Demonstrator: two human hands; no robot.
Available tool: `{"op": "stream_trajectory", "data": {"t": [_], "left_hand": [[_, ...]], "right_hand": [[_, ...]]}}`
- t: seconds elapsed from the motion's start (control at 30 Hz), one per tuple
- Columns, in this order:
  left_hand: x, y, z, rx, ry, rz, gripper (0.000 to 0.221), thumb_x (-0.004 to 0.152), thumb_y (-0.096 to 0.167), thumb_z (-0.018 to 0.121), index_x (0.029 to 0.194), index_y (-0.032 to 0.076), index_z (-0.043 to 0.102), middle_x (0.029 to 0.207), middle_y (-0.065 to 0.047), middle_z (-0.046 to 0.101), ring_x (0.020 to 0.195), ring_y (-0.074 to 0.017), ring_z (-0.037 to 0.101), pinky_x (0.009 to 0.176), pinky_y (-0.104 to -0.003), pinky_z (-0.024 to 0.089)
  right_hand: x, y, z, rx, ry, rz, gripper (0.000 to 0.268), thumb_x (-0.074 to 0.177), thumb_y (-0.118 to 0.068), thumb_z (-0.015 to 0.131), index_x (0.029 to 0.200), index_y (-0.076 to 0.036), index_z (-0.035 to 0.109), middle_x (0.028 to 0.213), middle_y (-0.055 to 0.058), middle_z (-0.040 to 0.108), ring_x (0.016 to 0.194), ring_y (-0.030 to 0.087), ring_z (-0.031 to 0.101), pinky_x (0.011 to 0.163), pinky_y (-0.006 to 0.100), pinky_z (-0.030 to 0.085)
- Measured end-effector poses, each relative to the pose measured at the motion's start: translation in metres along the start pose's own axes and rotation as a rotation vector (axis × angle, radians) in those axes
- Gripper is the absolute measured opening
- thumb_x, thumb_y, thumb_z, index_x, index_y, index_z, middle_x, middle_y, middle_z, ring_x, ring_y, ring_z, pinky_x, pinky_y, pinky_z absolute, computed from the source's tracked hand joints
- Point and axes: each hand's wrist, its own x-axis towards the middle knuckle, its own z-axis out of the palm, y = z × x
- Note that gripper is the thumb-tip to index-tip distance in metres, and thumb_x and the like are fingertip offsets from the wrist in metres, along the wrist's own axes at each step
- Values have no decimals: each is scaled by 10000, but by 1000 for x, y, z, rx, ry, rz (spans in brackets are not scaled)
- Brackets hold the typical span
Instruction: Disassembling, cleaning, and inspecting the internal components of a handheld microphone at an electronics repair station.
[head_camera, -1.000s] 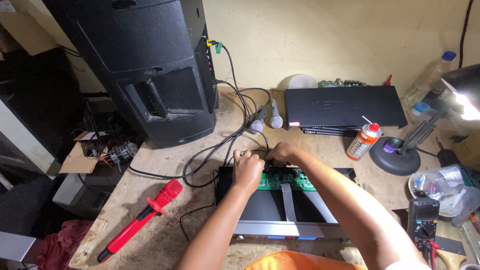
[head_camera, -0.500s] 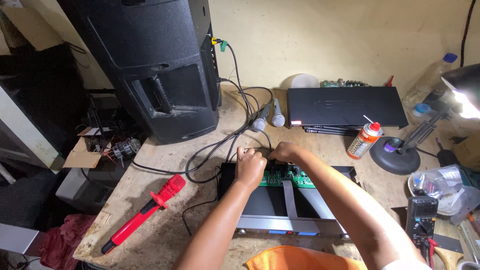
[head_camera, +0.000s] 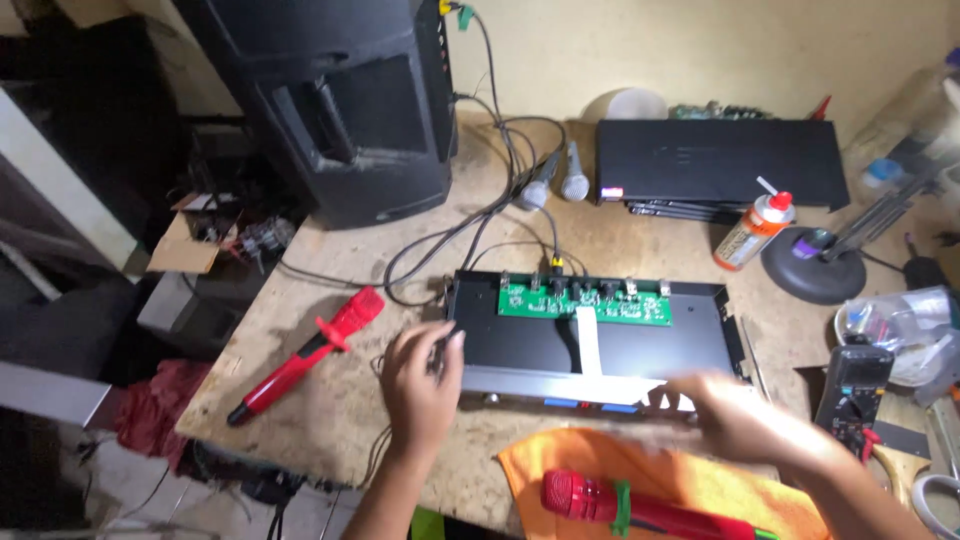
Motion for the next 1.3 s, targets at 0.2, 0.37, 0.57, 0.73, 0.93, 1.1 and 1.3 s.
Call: {"op": "stream_trajectory", "data": {"t": [0.2, 0.37, 0.57, 0.73, 0.93, 1.1, 1.3], "left_hand": [[-124, -4, 7, 174, -126, -313, 203, 814, 298, 806, 941, 164, 722, 954, -9, 704, 807, -190, 677, 649, -348, 560], [-144, -8, 40, 287, -257, -413, 329, 798, 435, 821, 1017, 219, 704, 1016, 17, 744, 909, -215, 695, 677, -406, 547], [-143, -7, 53, 274, -94, -428, 227, 833, 466, 792, 910, 269, 711, 845, 63, 768, 762, -207, 728, 614, -442, 526], [-139, 2, 50, 333, -132, -480, 221, 867, 473, 760, 902, 260, 711, 817, 80, 766, 759, -232, 719, 575, -450, 522], [-139, 2, 48, 338, -116, -477, 215, 864, 442, 773, 885, 241, 699, 781, 83, 761, 718, -191, 714, 544, -414, 503], [-140, 0, 50, 344, -127, -470, 231, 870, 448, 776, 909, 232, 705, 799, 56, 767, 727, -202, 711, 538, -408, 519], [-137, 4, 47, 334, -152, -524, 240, 860, 458, 778, 920, 236, 711, 818, 65, 766, 748, -212, 708, 553, -430, 509]], "right_hand": [[-75, 35, 112, -155, -199, 155, 813, 720, -609, 946, 1395, -413, 538, 1227, -112, 600, 1107, 127, 654, 832, 334, 566], [-80, 35, 128, -140, 39, 82, 452, 766, -415, 859, 1150, -258, 681, 1021, -37, 638, 933, 204, 673, 777, 348, 526], [-100, 5, 112, 31, 10, 184, 333, 876, -464, 769, 1082, -217, 684, 1010, -29, 703, 839, 184, 703, 708, 315, 489], [-130, -55, 92, 482, -66, 457, 356, 915, -483, 684, 1111, -188, 716, 987, -31, 731, 817, 93, 648, 683, 234, 446], [-145, -47, 146, 1110, 91, 229, 336, 940, -211, 677, 1180, 6, 765, 790, 79, 667, 596, 140, 605, 560, 271, 554], [-153, -62, 144, 1193, 58, 190, 369, 955, -237, 620, 1206, -1, 753, 837, 122, 734, 572, 180, 641, 460, 259, 469], [-148, -74, 141, 1225, 53, 346, 507, 865, -93, 771, 1362, -29, 701, 725, 102, 596, 578, 171, 596, 558, 283, 510]]}}
